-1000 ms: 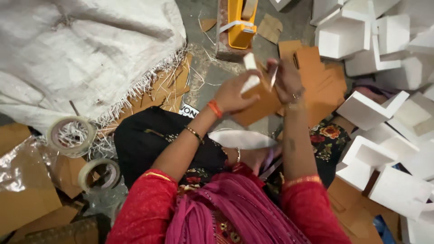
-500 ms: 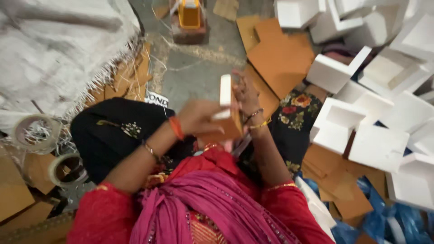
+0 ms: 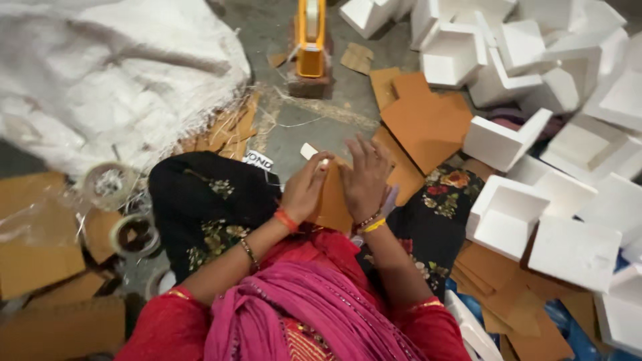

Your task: The person sits on the floor and assembles small white boxes by folding their sides and securing them with clear tape. They repeatedly pick up flat white pieces, fold them into box shapes, and use a yellow tape dispenser to seal the edges.

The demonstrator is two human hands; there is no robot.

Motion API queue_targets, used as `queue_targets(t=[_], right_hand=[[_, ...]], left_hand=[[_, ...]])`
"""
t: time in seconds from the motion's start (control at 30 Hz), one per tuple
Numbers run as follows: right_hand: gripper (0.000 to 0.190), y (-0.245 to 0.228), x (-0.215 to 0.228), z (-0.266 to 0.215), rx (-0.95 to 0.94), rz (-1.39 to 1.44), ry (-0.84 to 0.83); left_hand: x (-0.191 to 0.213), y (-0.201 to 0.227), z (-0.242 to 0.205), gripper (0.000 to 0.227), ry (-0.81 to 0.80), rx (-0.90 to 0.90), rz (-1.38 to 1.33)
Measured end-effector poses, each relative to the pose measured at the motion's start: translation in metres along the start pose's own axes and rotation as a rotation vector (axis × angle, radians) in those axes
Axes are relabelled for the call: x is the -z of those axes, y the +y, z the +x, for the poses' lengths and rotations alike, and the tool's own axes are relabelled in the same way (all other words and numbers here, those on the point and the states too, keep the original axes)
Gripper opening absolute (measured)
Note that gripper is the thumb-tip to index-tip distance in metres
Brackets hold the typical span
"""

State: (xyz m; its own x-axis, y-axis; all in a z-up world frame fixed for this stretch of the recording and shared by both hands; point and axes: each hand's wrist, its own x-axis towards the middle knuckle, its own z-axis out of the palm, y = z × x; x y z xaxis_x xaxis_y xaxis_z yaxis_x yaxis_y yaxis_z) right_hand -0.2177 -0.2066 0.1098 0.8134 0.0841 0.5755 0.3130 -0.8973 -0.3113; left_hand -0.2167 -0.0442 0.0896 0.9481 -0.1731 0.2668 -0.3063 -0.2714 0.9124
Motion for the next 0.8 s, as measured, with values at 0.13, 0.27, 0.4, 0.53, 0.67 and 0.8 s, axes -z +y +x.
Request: queue_targets(t=[0.13, 0.27, 0.4, 0.53, 0.67, 0.8], right_hand=[[0.068, -0.009, 0.000, -0.007, 0.072, 0.032, 0.021], [0.079, -0.013, -0.010, -0.024, 0.098, 0.152, -0.088], [0.075, -0.022, -0.021, -0.037, 0.084, 0.174, -0.189], [0.075, -0.036, -0.016, -0.032, 0.301, 0.141, -0.191], [0.080, -0.033, -0.008, -0.022, 0.368, 0.166, -0.324], [0.048, -0.003, -0.007, -0.014, 0.268, 0.313, -0.429]], left_hand=[[-0.002, 0.003, -0.012, 0.034, 0.026, 0.152, -0.012], [-0.003, 0.009, -0.018, 0.037, 0.078, 0.175, 0.005], [0.006, 0.001, -0.034, 0.040, 0.136, 0.065, -0.038], [0.010, -0.015, -0.046, 0.062, 0.124, 0.121, 0.148], [0.009, -0.025, -0.054, 0.067, 0.126, 0.125, 0.135], [0.008, -0.033, -0.053, 0.063, 0.028, 0.150, 0.027]])
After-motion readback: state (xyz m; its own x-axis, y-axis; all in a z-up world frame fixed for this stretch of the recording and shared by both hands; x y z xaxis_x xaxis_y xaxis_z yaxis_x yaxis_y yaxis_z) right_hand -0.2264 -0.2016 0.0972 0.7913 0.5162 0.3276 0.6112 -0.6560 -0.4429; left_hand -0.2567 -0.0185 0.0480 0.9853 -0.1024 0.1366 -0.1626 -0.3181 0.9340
